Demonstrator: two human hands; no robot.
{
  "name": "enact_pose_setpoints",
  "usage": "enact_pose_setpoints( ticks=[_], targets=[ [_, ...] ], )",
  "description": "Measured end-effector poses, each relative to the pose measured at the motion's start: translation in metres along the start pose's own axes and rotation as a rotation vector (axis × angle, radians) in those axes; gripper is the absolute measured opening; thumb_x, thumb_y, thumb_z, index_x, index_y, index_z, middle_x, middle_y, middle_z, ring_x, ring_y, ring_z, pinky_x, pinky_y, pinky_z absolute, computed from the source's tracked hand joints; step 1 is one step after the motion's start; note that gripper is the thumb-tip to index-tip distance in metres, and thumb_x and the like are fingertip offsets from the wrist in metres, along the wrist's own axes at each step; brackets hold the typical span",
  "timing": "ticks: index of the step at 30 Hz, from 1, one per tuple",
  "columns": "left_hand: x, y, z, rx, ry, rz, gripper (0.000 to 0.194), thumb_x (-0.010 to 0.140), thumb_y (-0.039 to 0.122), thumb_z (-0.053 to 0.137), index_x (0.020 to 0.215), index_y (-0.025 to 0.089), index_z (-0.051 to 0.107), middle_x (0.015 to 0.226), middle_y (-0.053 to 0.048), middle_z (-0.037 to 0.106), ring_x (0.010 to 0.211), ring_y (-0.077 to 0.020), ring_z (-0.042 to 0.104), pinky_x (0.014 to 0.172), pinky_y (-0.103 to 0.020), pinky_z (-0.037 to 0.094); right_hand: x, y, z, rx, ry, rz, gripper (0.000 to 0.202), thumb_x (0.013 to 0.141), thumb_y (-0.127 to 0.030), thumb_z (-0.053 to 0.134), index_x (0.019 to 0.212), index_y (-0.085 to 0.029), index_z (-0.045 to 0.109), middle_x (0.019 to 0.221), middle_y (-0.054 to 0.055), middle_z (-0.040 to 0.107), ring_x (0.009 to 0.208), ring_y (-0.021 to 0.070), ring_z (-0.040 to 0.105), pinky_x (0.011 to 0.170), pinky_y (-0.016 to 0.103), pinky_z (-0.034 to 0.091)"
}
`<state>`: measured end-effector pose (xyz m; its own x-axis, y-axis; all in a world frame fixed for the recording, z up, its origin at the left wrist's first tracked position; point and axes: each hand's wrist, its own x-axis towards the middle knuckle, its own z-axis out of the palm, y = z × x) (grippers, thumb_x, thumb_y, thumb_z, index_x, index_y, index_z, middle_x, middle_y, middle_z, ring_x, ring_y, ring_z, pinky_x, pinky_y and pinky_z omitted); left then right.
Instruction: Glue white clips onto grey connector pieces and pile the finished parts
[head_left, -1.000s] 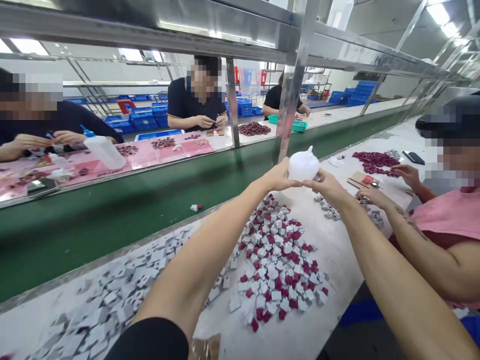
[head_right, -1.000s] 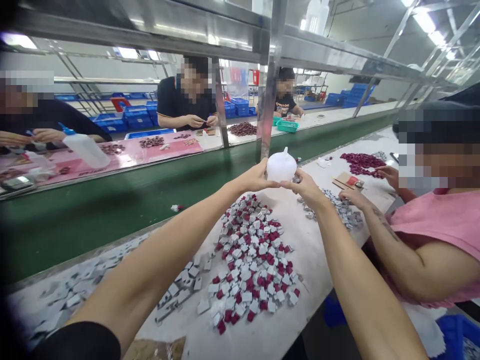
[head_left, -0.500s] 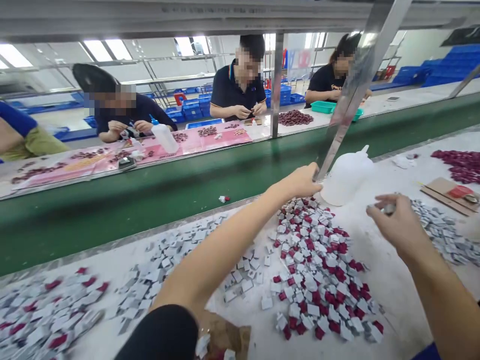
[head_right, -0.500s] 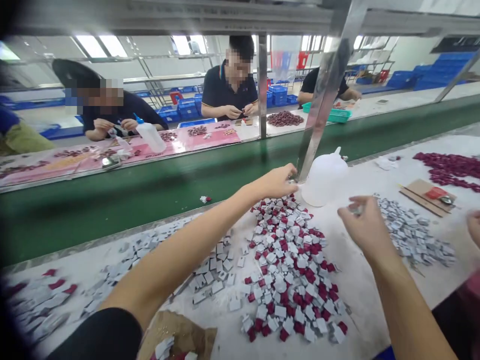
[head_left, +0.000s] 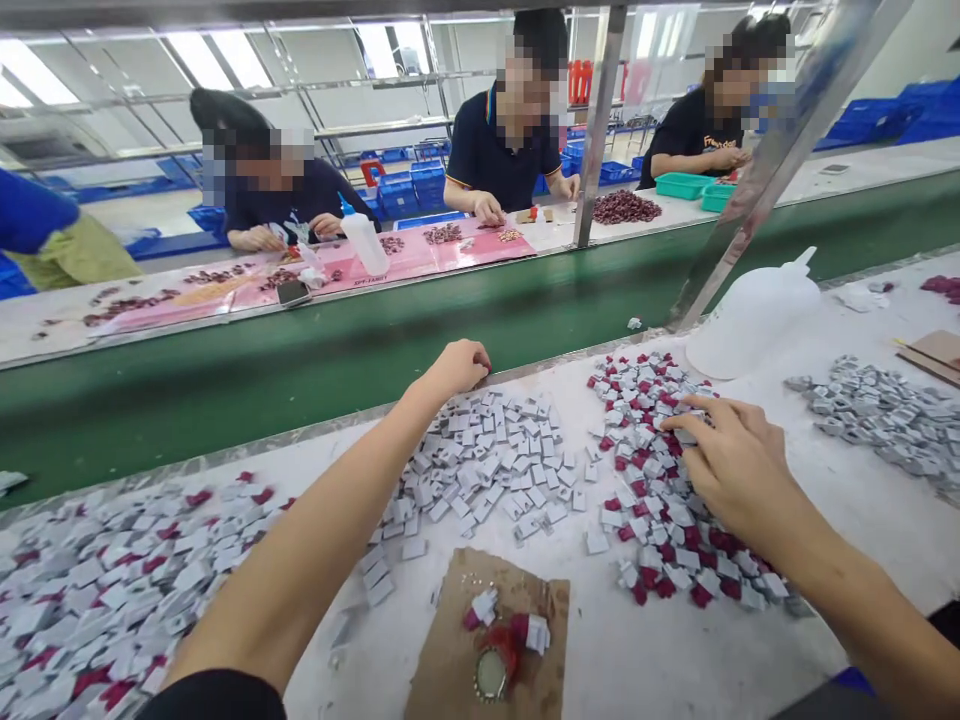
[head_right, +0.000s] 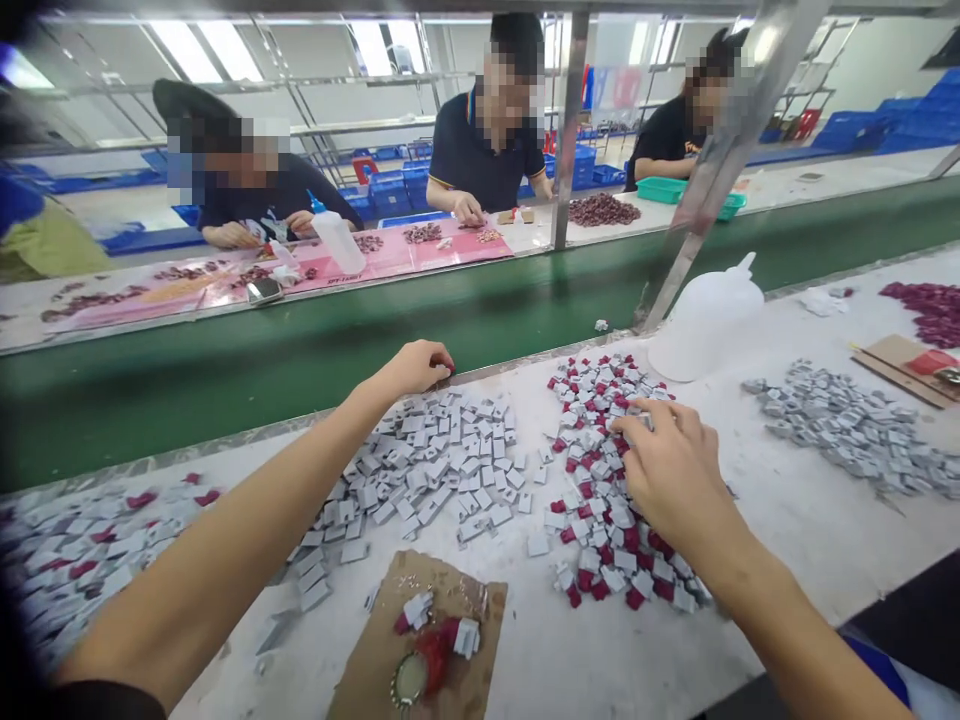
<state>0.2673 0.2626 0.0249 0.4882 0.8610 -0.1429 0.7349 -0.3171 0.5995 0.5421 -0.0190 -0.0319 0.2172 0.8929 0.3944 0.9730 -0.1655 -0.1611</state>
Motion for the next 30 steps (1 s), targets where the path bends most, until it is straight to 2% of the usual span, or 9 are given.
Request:
enact_pose_setpoints(
  ticks=[2, 4, 7, 9, 11, 16, 23, 26, 30],
  targets=[
    [-0.011, 0.008, 0.003, -0.123, 0.043, 0.018, 0.006, 0.100, 0.020, 0.081, 0.101, 0.017, 0.076, 0.113, -0.012, 0.079, 0.112, -0.0299, 0.075, 0.104, -0.051, 0.063, 0.002, -0.014, -0.013, 0.071, 0.060, 0.044, 0.035, 0.104, -0.021, 0.050, 0.119, -0.024, 0.082, 0.139, 0.020, 0.076, 0.134, 0.0490, 0.065, 0.100, 0.069, 0.056],
    [-0.030, 0.023, 0.011, -0.271, 0.052, 0.055, 0.008, 0.097, 0.014, 0.078, 0.095, 0.019, 0.071, 0.106, -0.013, 0.080, 0.108, -0.0306, 0.077, 0.103, -0.051, 0.063, 0.004, -0.039, -0.025, 0.292, 0.105, 0.090, 0.028, 0.107, -0.031, 0.059, 0.127, -0.026, 0.079, 0.132, 0.017, 0.079, 0.126, 0.0438, 0.072, 0.099, 0.062, 0.061],
    [-0.073, 0.049, 0.032, -0.509, -0.039, 0.107, 0.006, 0.103, 0.024, 0.071, 0.100, 0.020, 0.067, 0.106, -0.011, 0.082, 0.095, -0.0245, 0.081, 0.091, -0.044, 0.066, 0.005, -0.085, -0.033, 0.714, 0.058, 0.149, 0.034, 0.103, -0.045, 0.079, 0.134, -0.030, 0.075, 0.125, 0.010, 0.084, 0.106, 0.0336, 0.082, 0.088, 0.049, 0.069],
    [-0.102, 0.061, 0.047, -0.758, -0.138, 0.099, 0.010, 0.101, 0.025, 0.074, 0.096, 0.020, 0.068, 0.103, -0.009, 0.081, 0.093, -0.0230, 0.081, 0.090, -0.041, 0.065, 0.003, -0.110, -0.030, 0.883, 0.028, 0.157, 0.031, 0.102, -0.044, 0.083, 0.129, -0.030, 0.077, 0.120, 0.008, 0.085, 0.100, 0.0301, 0.084, 0.087, 0.046, 0.071],
    [-0.126, 0.066, 0.057, -0.953, -0.170, 0.033, 0.010, 0.096, 0.022, 0.078, 0.091, 0.020, 0.069, 0.098, -0.007, 0.079, 0.091, -0.0210, 0.079, 0.090, -0.038, 0.063, 0.000, -0.124, -0.024, 0.955, 0.043, 0.158, 0.019, 0.104, -0.038, 0.080, 0.120, -0.029, 0.081, 0.111, 0.006, 0.084, 0.097, 0.0273, 0.082, 0.088, 0.044, 0.071],
    [-0.160, 0.064, 0.065, -1.104, -0.151, -0.130, 0.015, 0.094, 0.028, 0.088, 0.091, 0.019, 0.076, 0.095, -0.005, 0.079, 0.091, -0.0199, 0.075, 0.093, -0.038, 0.060, -0.011, -0.127, -0.018, 0.977, 0.067, 0.175, 0.020, 0.098, -0.032, 0.085, 0.117, -0.028, 0.082, 0.104, 0.005, 0.081, 0.088, 0.0242, 0.078, 0.079, 0.040, 0.068],
    [-0.185, 0.062, 0.073, -1.294, -0.133, -0.239, 0.024, 0.088, 0.034, 0.095, 0.093, 0.020, 0.076, 0.094, -0.003, 0.079, 0.091, -0.0186, 0.075, 0.099, -0.037, 0.060, -0.028, -0.133, -0.019, 1.028, 0.101, 0.210, 0.017, 0.100, -0.026, 0.080, 0.117, -0.028, 0.084, 0.107, 0.005, 0.080, 0.092, 0.0235, 0.075, 0.082, 0.040, 0.065],
    [-0.191, 0.057, 0.072, -1.166, -0.171, -0.196, 0.022, 0.093, 0.038, 0.091, 0.095, 0.020, 0.078, 0.097, -0.005, 0.080, 0.093, -0.0194, 0.075, 0.095, -0.035, 0.059, -0.034, -0.132, -0.018, 1.091, 0.079, 0.239, 0.018, 0.101, -0.024, 0.078, 0.116, -0.029, 0.085, 0.106, 0.005, 0.081, 0.093, 0.0233, 0.076, 0.085, 0.039, 0.066],
    [-0.196, 0.050, 0.069, -0.914, -0.164, -0.012, 0.016, 0.099, 0.038, 0.084, 0.100, 0.023, 0.081, 0.106, -0.006, 0.083, 0.102, -0.0226, 0.077, 0.095, -0.036, 0.059, -0.041, -0.126, -0.017, 1.284, -0.074, 0.274, 0.011, 0.102, -0.030, 0.081, 0.112, -0.029, 0.086, 0.105, 0.005, 0.083, 0.097, 0.0239, 0.081, 0.086, 0.036, 0.071]
  ],
)
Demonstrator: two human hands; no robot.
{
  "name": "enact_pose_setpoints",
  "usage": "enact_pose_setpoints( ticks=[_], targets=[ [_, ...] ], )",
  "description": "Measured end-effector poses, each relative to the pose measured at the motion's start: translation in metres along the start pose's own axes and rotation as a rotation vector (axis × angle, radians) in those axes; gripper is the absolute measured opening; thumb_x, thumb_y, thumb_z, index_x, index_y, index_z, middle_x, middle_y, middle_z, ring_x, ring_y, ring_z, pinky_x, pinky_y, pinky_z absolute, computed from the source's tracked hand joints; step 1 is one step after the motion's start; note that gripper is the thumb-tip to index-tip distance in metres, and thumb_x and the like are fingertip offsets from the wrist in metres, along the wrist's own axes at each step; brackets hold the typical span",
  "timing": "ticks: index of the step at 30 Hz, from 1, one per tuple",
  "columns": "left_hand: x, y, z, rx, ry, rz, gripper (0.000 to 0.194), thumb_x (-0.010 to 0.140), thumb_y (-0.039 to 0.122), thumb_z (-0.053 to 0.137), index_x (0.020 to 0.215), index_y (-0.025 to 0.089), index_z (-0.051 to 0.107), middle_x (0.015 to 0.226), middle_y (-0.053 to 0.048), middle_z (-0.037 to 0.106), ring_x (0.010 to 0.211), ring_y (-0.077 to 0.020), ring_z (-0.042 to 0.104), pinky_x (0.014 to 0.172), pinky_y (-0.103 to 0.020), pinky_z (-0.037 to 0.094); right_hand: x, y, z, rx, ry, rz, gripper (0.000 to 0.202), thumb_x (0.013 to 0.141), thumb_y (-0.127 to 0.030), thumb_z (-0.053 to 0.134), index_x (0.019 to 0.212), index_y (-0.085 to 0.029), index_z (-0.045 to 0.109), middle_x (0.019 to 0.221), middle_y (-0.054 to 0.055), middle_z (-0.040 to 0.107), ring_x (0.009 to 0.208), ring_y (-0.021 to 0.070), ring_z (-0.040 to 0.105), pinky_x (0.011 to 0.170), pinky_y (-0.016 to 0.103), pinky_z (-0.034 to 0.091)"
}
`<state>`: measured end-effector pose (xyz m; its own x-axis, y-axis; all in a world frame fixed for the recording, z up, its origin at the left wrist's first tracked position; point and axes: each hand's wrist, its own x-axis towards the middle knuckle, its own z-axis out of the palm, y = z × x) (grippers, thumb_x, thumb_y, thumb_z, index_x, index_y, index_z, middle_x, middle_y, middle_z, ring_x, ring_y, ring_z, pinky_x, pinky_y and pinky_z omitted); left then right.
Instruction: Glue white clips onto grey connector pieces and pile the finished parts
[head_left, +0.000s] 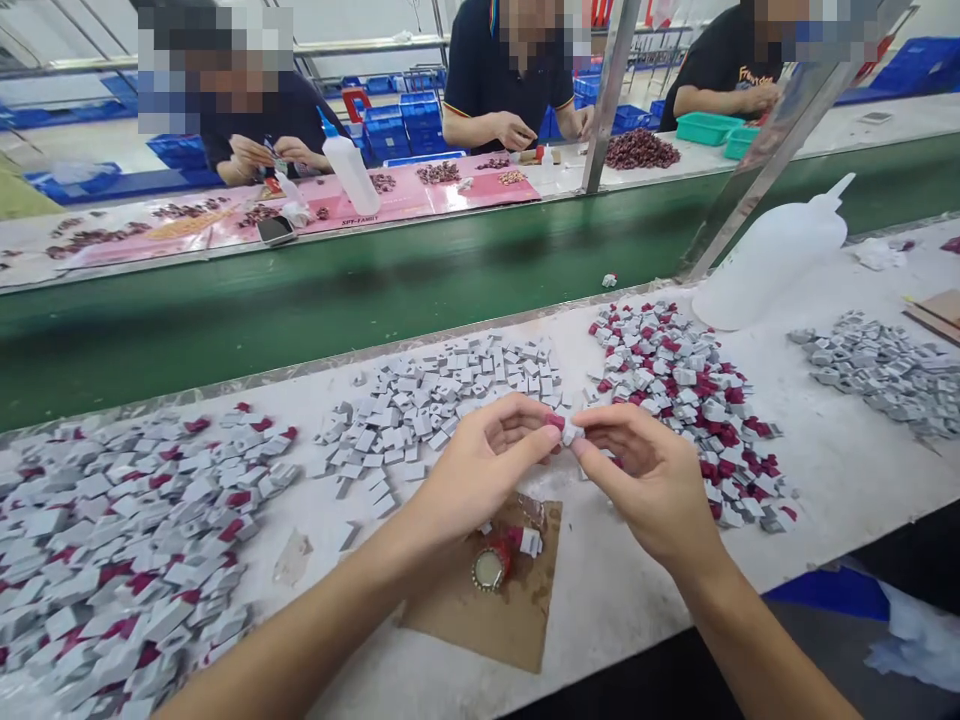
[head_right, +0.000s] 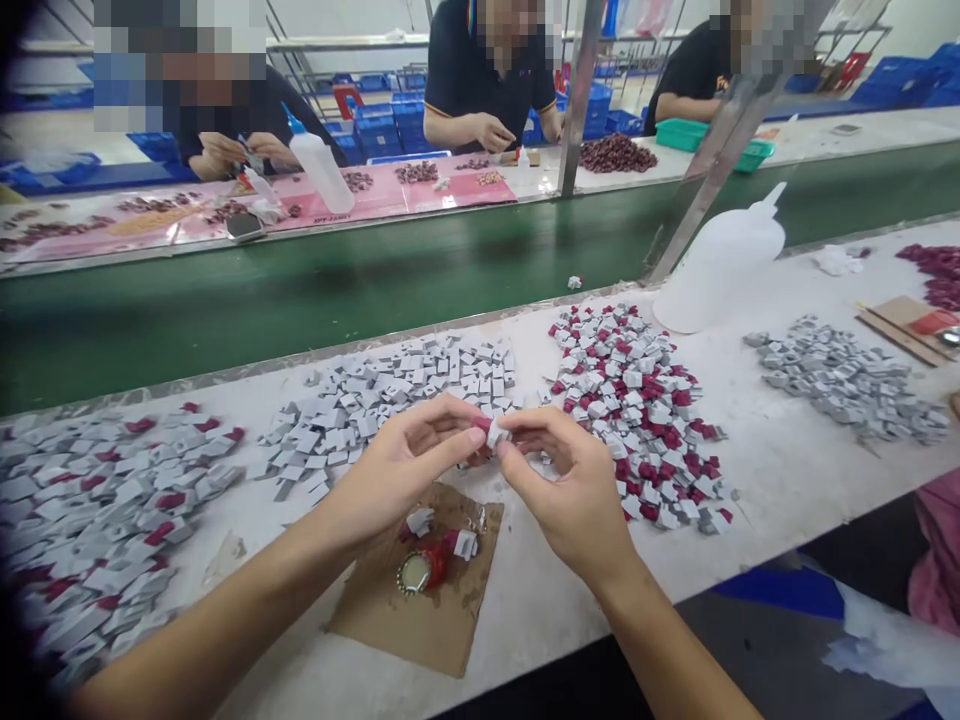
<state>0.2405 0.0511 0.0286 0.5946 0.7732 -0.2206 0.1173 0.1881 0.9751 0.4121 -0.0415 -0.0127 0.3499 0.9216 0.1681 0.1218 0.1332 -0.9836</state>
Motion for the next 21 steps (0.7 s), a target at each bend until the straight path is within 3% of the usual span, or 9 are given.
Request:
enact_pose_setpoints(
  ticks=[5, 10, 12, 21],
  targets=[
    [-0.003, -0.003, -0.012, 0.255, -0.067, 0.054, 0.015, 0.103, 0.039, 0.076, 0.107, 0.025, 0.081, 0.110, -0.007, 0.084, 0.101, -0.0268, 0.078, 0.090, -0.039, 0.060, -0.009, 0.004, -0.005, 0.019, -0.029, 0.065, 0.012, 0.101, -0.036, 0.086, 0.110, -0.029, 0.088, 0.104, 0.005, 0.086, 0.098, 0.0258, 0.084, 0.090, 0.038, 0.074],
    [0.014, -0.013, -0.035, 0.860, 0.231, 0.267, 0.019, 0.103, 0.025, 0.067, 0.120, 0.022, 0.075, 0.121, -0.012, 0.079, 0.118, -0.0344, 0.068, 0.102, -0.048, 0.054, -0.024, 0.009, -0.007, -0.045, -0.006, 0.135, 0.016, 0.099, -0.042, 0.088, 0.109, -0.029, 0.090, 0.104, 0.006, 0.089, 0.097, 0.0282, 0.087, 0.091, 0.041, 0.076],
    [0.025, -0.018, -0.041, 1.037, 0.265, 0.308, 0.021, 0.102, 0.023, 0.067, 0.122, 0.020, 0.074, 0.125, -0.014, 0.077, 0.125, -0.0375, 0.062, 0.109, -0.052, 0.050, -0.031, 0.009, -0.007, -0.054, -0.029, 0.148, 0.016, 0.099, -0.042, 0.088, 0.109, -0.030, 0.090, 0.104, 0.006, 0.089, 0.097, 0.0279, 0.088, 0.089, 0.039, 0.076],
    [0.037, -0.030, -0.028, 1.258, 0.234, 0.342, 0.013, 0.101, 0.028, 0.078, 0.111, 0.021, 0.074, 0.124, -0.015, 0.075, 0.130, -0.0406, 0.056, 0.110, -0.053, 0.043, -0.049, 0.003, 0.000, -0.064, -0.069, 0.123, 0.007, 0.100, -0.033, 0.087, 0.106, -0.033, 0.090, 0.102, 0.002, 0.088, 0.095, 0.0234, 0.086, 0.087, 0.032, 0.075]
  ],
)
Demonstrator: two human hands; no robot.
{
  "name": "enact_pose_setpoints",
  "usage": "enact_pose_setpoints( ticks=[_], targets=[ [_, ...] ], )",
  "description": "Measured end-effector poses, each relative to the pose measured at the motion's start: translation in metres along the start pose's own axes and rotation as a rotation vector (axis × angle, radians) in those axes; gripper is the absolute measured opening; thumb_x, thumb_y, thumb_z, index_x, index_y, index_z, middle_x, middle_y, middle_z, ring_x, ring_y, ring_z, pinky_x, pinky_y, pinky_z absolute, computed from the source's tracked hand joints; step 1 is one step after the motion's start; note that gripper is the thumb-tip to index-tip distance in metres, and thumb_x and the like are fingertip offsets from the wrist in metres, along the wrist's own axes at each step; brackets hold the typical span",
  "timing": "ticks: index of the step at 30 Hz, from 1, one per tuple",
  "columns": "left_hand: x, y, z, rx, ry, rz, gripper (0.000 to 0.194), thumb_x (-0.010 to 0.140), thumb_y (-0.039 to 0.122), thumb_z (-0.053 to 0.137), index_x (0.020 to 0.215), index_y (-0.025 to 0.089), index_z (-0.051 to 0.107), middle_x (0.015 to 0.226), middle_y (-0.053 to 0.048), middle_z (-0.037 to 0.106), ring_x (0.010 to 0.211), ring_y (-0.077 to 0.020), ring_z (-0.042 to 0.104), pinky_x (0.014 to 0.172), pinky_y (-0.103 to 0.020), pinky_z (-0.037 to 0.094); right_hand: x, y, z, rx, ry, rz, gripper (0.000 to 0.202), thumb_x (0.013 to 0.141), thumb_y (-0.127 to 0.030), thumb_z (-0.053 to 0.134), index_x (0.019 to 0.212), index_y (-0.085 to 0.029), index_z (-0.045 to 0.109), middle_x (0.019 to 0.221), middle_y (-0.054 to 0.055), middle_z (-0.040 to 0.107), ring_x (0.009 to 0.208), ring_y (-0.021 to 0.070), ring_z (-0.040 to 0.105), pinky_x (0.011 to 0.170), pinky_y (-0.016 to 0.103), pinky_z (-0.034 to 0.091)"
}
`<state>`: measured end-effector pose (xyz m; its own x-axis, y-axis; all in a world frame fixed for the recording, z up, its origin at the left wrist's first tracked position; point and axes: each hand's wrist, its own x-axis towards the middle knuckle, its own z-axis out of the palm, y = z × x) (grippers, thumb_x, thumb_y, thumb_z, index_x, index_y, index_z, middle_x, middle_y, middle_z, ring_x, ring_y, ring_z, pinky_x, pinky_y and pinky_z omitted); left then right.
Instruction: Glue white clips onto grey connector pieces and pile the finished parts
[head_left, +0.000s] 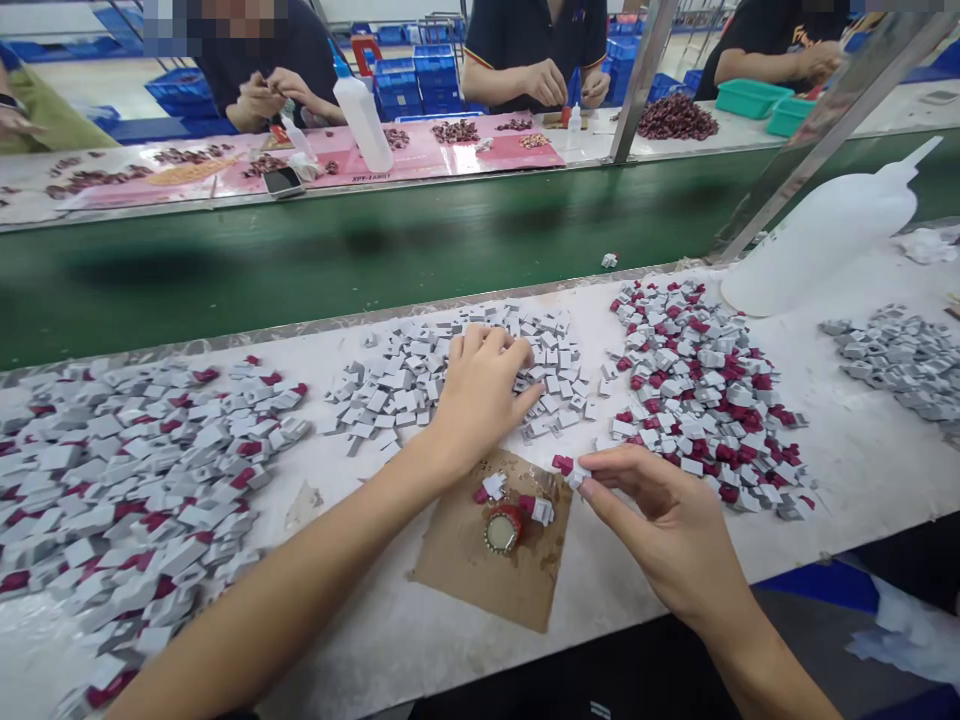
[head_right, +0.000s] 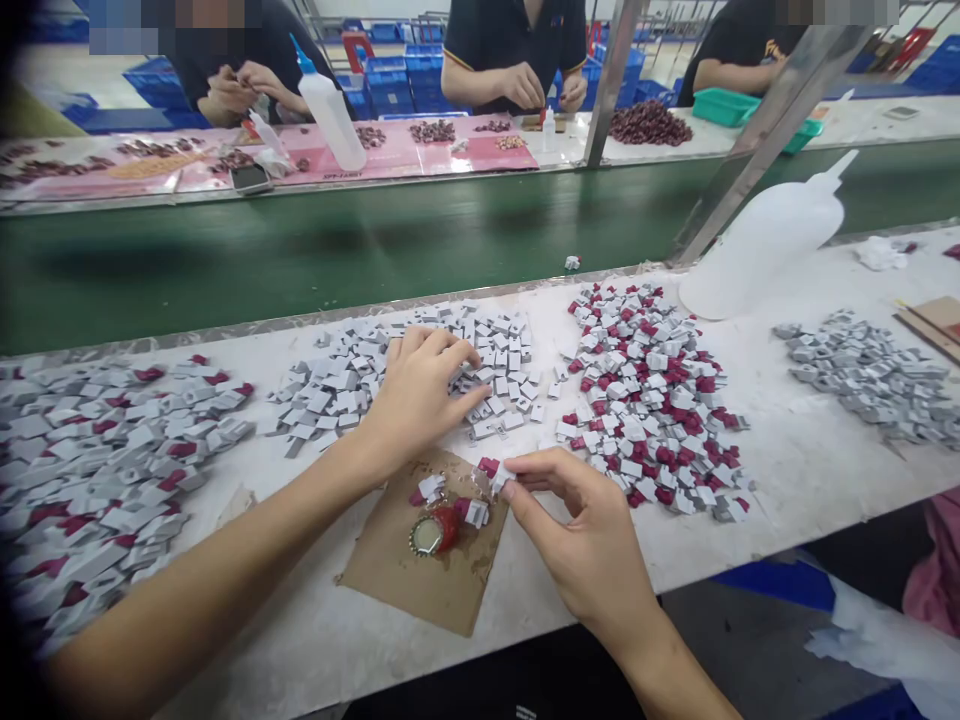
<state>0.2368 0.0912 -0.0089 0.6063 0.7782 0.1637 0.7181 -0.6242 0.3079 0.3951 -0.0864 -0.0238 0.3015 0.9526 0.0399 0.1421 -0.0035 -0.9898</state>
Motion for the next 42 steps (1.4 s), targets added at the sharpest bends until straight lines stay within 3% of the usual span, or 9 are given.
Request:
enact_pose_setpoints(
  ticks=[3, 8, 15, 23, 28, 33, 37, 40, 42],
  targets=[
    [0.000, 0.004, 0.004, 0.068, -0.009, 0.045, 0.009, 0.107, 0.022, 0.069, 0.114, 0.021, 0.075, 0.125, -0.016, 0.076, 0.130, -0.0415, 0.056, 0.110, -0.054, 0.043, -0.005, -0.001, 0.004, 0.001, -0.026, -0.001, 0.007, 0.100, -0.032, 0.086, 0.106, -0.034, 0.090, 0.103, 0.001, 0.089, 0.096, 0.0229, 0.086, 0.087, 0.031, 0.074],
    [-0.002, 0.006, 0.009, 0.166, -0.001, 0.154, 0.022, 0.111, 0.013, 0.058, 0.120, 0.016, 0.077, 0.134, -0.019, 0.075, 0.131, -0.0404, 0.058, 0.109, -0.053, 0.042, -0.018, -0.005, 0.006, 0.014, -0.097, 0.005, 0.014, 0.103, -0.029, 0.085, 0.110, -0.038, 0.091, 0.110, 0.000, 0.089, 0.105, 0.0221, 0.085, 0.091, 0.030, 0.071],
    [-0.007, 0.005, 0.012, 0.172, 0.037, 0.167, 0.022, 0.113, 0.012, 0.057, 0.121, 0.012, 0.078, 0.135, -0.019, 0.075, 0.130, -0.0389, 0.060, 0.107, -0.051, 0.042, -0.031, -0.001, 0.012, -0.002, -0.211, 0.018, 0.018, 0.103, -0.024, 0.084, 0.108, -0.040, 0.091, 0.109, -0.002, 0.089, 0.105, 0.0209, 0.085, 0.090, 0.029, 0.070],
    [-0.005, 0.010, 0.009, 0.046, -0.057, 0.113, 0.024, 0.111, 0.006, 0.053, 0.121, 0.012, 0.074, 0.128, -0.016, 0.080, 0.126, -0.0336, 0.065, 0.112, -0.050, 0.039, -0.035, 0.004, 0.020, -0.014, -0.212, -0.036, 0.020, 0.103, -0.020, 0.082, 0.108, -0.037, 0.090, 0.108, -0.001, 0.089, 0.107, 0.0198, 0.085, 0.093, 0.029, 0.068],
    [-0.009, 0.006, 0.008, -0.177, 0.039, 0.078, 0.018, 0.105, 0.011, 0.063, 0.118, 0.015, 0.074, 0.117, -0.012, 0.078, 0.115, -0.0301, 0.068, 0.108, -0.044, 0.043, -0.034, 0.002, 0.022, -0.037, -0.187, -0.069, 0.019, 0.102, -0.017, 0.082, 0.106, -0.034, 0.090, 0.105, 0.001, 0.089, 0.103, 0.0217, 0.086, 0.091, 0.032, 0.070],
    [-0.022, 0.000, -0.010, -0.299, 0.111, 0.051, 0.016, 0.101, 0.012, 0.067, 0.113, 0.016, 0.078, 0.110, -0.011, 0.077, 0.113, -0.0301, 0.065, 0.104, -0.044, 0.048, -0.034, 0.001, 0.023, -0.026, -0.187, -0.080, 0.019, 0.102, -0.017, 0.082, 0.107, -0.033, 0.090, 0.104, 0.001, 0.089, 0.102, 0.0210, 0.085, 0.091, 0.031, 0.070],
    [-0.035, -0.006, -0.030, -0.574, 0.030, -0.055, 0.010, 0.100, 0.014, 0.071, 0.108, 0.018, 0.076, 0.108, -0.008, 0.079, 0.102, -0.0245, 0.070, 0.095, -0.040, 0.053, -0.036, 0.001, 0.023, -0.018, -0.195, -0.076, 0.020, 0.103, -0.017, 0.081, 0.108, -0.034, 0.090, 0.105, 0.000, 0.089, 0.103, 0.0199, 0.085, 0.090, 0.029, 0.070],
    [-0.045, -0.010, -0.040, -0.912, -0.055, -0.230, 0.009, 0.099, 0.017, 0.079, 0.106, 0.018, 0.074, 0.102, -0.006, 0.080, 0.093, -0.0207, 0.074, 0.084, -0.035, 0.057, -0.035, -0.001, 0.020, -0.008, -0.192, -0.059, 0.019, 0.103, -0.018, 0.083, 0.108, -0.035, 0.090, 0.106, -0.001, 0.089, 0.104, 0.0191, 0.084, 0.090, 0.027, 0.069],
    [-0.050, -0.012, -0.044, -1.126, -0.111, -0.352, 0.015, 0.099, 0.019, 0.082, 0.113, 0.018, 0.076, 0.099, -0.006, 0.081, 0.092, -0.0201, 0.077, 0.086, -0.035, 0.060, -0.031, -0.003, 0.016, 0.021, -0.181, -0.028, 0.016, 0.103, -0.021, 0.084, 0.106, -0.036, 0.090, 0.105, -0.001, 0.088, 0.103, 0.0184, 0.084, 0.090, 0.026, 0.069]
  ],
)
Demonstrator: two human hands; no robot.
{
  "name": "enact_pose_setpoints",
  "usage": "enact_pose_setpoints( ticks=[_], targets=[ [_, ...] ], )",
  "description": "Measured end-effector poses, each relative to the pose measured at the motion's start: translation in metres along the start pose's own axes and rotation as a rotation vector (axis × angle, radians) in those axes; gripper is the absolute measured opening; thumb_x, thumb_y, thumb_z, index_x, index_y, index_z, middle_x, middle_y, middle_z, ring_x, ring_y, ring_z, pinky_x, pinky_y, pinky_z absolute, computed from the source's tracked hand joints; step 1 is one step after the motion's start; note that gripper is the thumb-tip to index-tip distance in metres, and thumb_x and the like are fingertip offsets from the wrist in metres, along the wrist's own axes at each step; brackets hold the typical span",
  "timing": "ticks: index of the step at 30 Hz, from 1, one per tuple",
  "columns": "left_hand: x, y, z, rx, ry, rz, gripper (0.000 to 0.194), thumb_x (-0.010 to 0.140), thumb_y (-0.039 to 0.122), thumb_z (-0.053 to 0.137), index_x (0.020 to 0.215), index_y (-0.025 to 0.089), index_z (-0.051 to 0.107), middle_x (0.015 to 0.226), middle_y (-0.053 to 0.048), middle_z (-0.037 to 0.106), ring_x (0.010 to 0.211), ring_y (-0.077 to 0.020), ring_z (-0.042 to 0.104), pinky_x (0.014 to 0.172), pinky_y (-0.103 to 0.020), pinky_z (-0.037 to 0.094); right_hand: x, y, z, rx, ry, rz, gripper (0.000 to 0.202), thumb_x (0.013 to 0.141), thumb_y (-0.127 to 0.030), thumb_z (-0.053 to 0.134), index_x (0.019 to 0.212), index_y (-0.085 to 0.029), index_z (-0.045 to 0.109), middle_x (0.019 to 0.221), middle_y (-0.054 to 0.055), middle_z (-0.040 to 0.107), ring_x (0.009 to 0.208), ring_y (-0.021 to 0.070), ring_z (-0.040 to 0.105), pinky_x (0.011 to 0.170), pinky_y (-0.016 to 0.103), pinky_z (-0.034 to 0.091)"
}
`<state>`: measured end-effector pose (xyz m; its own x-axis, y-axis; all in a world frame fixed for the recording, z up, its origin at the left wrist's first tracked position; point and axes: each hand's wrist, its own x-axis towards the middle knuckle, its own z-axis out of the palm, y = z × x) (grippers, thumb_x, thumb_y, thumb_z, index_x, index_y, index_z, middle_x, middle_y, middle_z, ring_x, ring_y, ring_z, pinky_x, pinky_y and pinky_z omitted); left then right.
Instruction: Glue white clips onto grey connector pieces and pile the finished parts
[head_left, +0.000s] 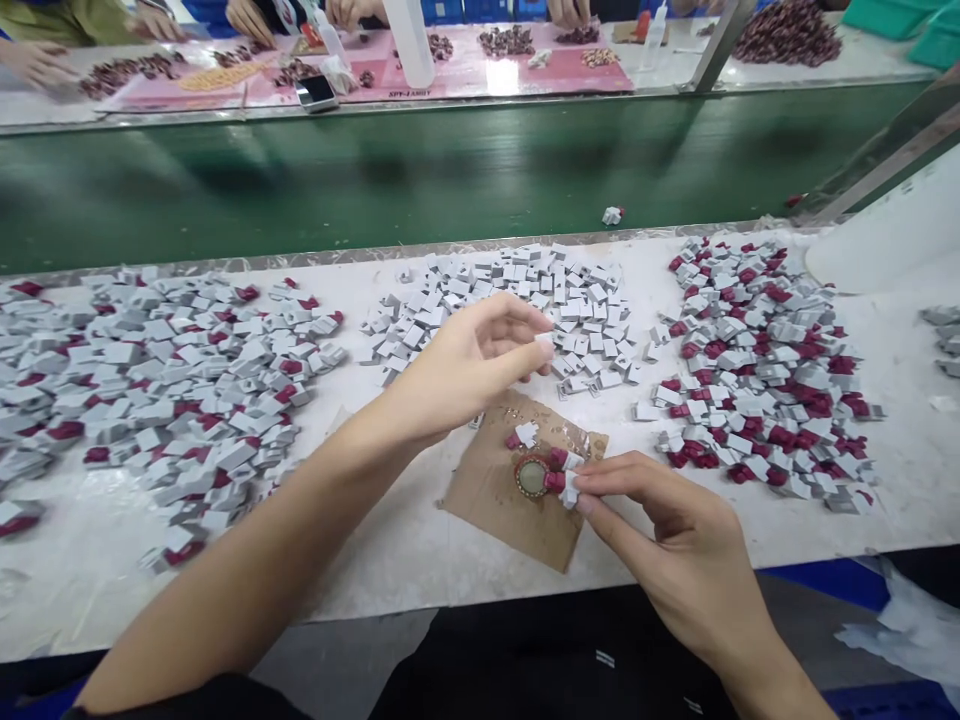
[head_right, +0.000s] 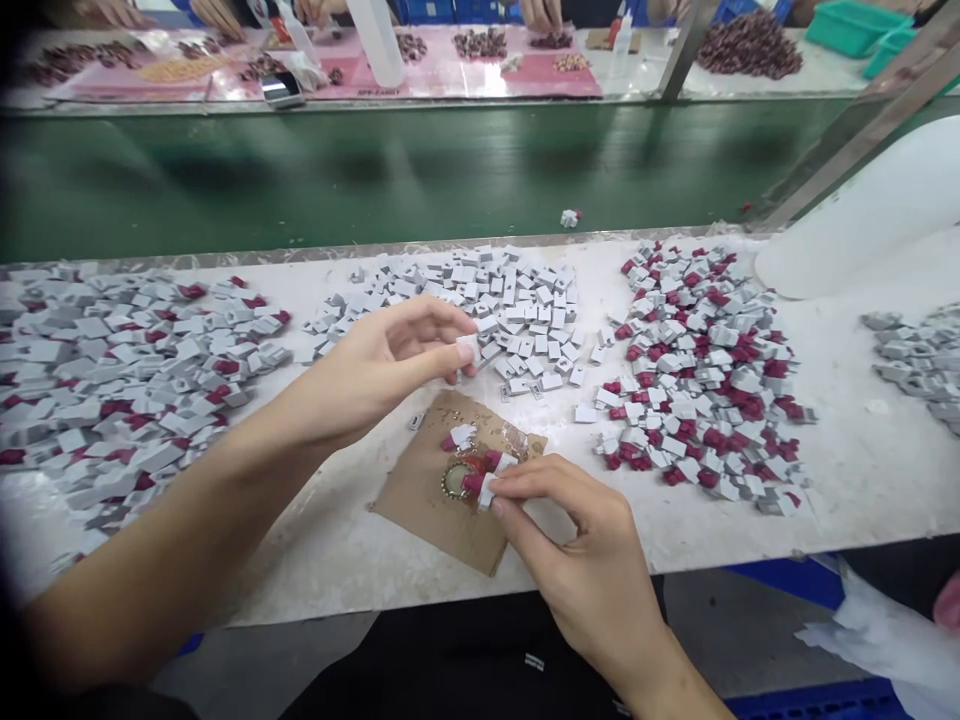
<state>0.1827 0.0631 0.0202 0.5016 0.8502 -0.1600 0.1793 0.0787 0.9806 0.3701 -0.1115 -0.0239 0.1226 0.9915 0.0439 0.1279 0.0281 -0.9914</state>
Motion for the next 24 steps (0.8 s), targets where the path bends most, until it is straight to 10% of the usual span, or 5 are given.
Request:
enact_pose_setpoints(
  ticks=[5, 10, 24],
  targets=[
    [-0.006, -0.002, -0.004, -0.418, -0.033, -0.236, 0.010, 0.097, 0.017, 0.088, 0.106, 0.015, 0.084, 0.104, -0.008, 0.085, 0.108, -0.0234, 0.083, 0.102, -0.037, 0.063, 0.023, -0.006, -0.015, 0.200, 0.133, 0.125, 0.015, 0.097, -0.031, 0.094, 0.110, -0.038, 0.092, 0.106, -0.001, 0.089, 0.098, 0.0171, 0.085, 0.087, 0.023, 0.071],
    [-0.007, -0.008, -0.004, -0.422, -0.021, -0.264, 0.026, 0.087, 0.023, 0.101, 0.108, 0.017, 0.089, 0.093, -0.004, 0.083, 0.080, -0.0126, 0.074, 0.081, -0.025, 0.061, 0.055, -0.015, -0.019, 0.429, 0.223, 0.179, 0.019, 0.085, -0.040, 0.103, 0.100, -0.034, 0.094, 0.106, 0.001, 0.088, 0.101, 0.0215, 0.083, 0.090, 0.033, 0.074],
    [-0.009, 0.000, 0.014, -0.431, -0.123, -0.158, 0.014, 0.099, 0.030, 0.091, 0.100, 0.018, 0.084, 0.087, -0.005, 0.084, 0.082, -0.0164, 0.082, 0.082, -0.026, 0.068, 0.073, -0.016, -0.025, 0.598, 0.038, 0.346, 0.019, 0.090, -0.043, 0.091, 0.106, -0.033, 0.085, 0.119, 0.002, 0.089, 0.133, 0.0329, 0.080, 0.113, 0.051, 0.067]
  ],
)
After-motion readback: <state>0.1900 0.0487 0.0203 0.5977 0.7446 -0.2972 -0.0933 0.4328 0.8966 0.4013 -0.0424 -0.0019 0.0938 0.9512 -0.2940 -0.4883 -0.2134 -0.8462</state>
